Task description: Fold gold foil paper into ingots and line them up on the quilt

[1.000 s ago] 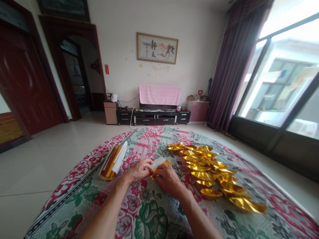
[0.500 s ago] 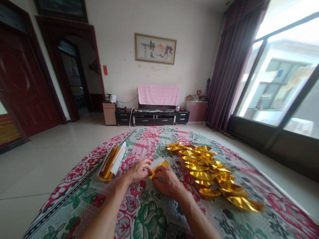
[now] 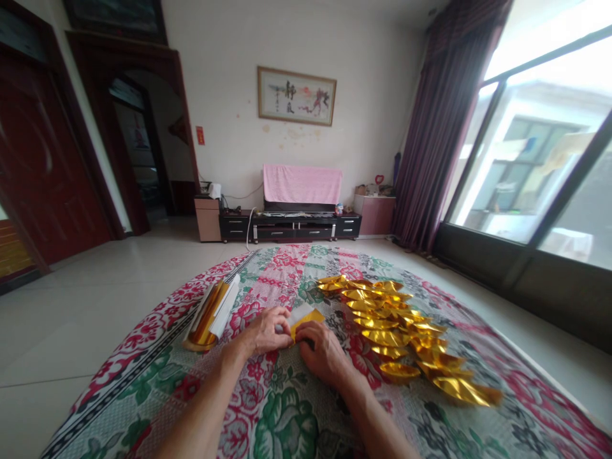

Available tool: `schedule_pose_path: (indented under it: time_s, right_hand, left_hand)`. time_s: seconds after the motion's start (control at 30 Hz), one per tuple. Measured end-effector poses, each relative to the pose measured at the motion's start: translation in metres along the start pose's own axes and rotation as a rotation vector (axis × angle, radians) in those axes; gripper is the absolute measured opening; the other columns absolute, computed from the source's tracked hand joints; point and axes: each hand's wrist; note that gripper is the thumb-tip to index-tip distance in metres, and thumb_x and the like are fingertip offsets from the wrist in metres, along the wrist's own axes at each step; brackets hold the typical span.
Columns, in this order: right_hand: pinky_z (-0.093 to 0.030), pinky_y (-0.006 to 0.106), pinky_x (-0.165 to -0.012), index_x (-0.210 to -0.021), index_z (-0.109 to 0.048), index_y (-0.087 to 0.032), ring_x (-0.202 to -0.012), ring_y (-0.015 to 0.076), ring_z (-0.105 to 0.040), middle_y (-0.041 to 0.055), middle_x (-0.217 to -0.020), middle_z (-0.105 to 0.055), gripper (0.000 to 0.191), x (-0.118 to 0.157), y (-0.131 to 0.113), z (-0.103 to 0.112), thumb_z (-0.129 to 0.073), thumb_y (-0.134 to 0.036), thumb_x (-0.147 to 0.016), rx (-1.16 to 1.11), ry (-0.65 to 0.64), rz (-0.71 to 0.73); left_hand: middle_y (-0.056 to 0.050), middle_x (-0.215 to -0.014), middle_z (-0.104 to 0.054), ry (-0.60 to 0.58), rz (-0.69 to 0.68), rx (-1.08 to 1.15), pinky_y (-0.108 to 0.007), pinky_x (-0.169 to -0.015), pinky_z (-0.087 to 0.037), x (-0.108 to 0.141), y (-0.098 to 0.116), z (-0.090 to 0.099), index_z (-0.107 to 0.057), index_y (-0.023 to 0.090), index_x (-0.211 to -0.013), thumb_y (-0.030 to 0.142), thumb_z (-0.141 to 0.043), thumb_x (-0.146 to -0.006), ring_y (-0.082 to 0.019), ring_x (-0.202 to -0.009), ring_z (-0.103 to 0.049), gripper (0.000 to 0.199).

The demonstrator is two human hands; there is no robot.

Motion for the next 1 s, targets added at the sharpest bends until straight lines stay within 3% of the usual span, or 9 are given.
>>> schedule_pose_path:
  time_s: [0.23, 0.77, 0.87, 1.0]
  right_hand:
    - [-0.039, 0.026, -0.085, -0.079, -0.065, -0.018, -0.086, 0.0142, -0.057, 0.0039, -0.088, -0.065, 0.021, 0.000, 0.002, 0.000, -0.045, -0.012, -0.079, 0.099, 0.040, 0.003]
    - [-0.038, 0.027, -0.088, -0.089, -0.063, -0.014, -0.096, 0.0185, -0.054, 0.0098, -0.099, -0.062, 0.025, 0.000, 0.026, 0.002, -0.040, -0.010, -0.080, 0.319, 0.160, -0.279]
    - [-0.037, 0.032, -0.088, -0.096, -0.062, -0.015, -0.100, 0.0211, -0.051, 0.0111, -0.104, -0.059, 0.026, 0.001, 0.022, 0.002, -0.044, -0.010, -0.077, 0.358, 0.188, -0.240]
    - [-0.033, 0.036, -0.093, -0.094, -0.063, -0.023, -0.107, 0.0211, -0.046, 0.0057, -0.113, -0.056, 0.025, 0.002, 0.010, 0.008, -0.050, -0.011, -0.076, 0.325, 0.168, 0.012]
  left_hand:
    - [-0.002, -0.116, -0.055, -0.029, -0.013, -0.026, -0.031, -0.099, -0.036, 0.002, 0.003, 0.001, -0.066, 0.022, -0.073, 0.030, -0.067, -0.064, -0.020, -0.109, -0.049, 0.012]
    - [-0.002, -0.114, -0.054, -0.034, -0.018, 0.008, -0.028, -0.097, -0.036, 0.005, 0.009, 0.005, -0.064, 0.021, -0.072, 0.028, -0.067, -0.061, -0.020, -0.113, -0.046, 0.013]
    - [-0.002, -0.115, -0.053, -0.043, 0.001, 0.019, -0.029, -0.097, -0.036, 0.004, 0.008, 0.004, -0.065, 0.021, -0.072, 0.029, -0.068, -0.060, -0.021, -0.113, -0.047, 0.014]
    - [-0.001, -0.118, -0.053, -0.059, 0.025, 0.033, -0.031, -0.099, -0.036, 0.002, 0.005, 0.003, -0.065, 0.022, -0.072, 0.031, -0.068, -0.060, -0.021, -0.113, -0.046, 0.015]
Point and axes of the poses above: each hand's wrist, its own x-axis away from the middle knuckle, its own z-axis out of the back of the hand, y = z × x
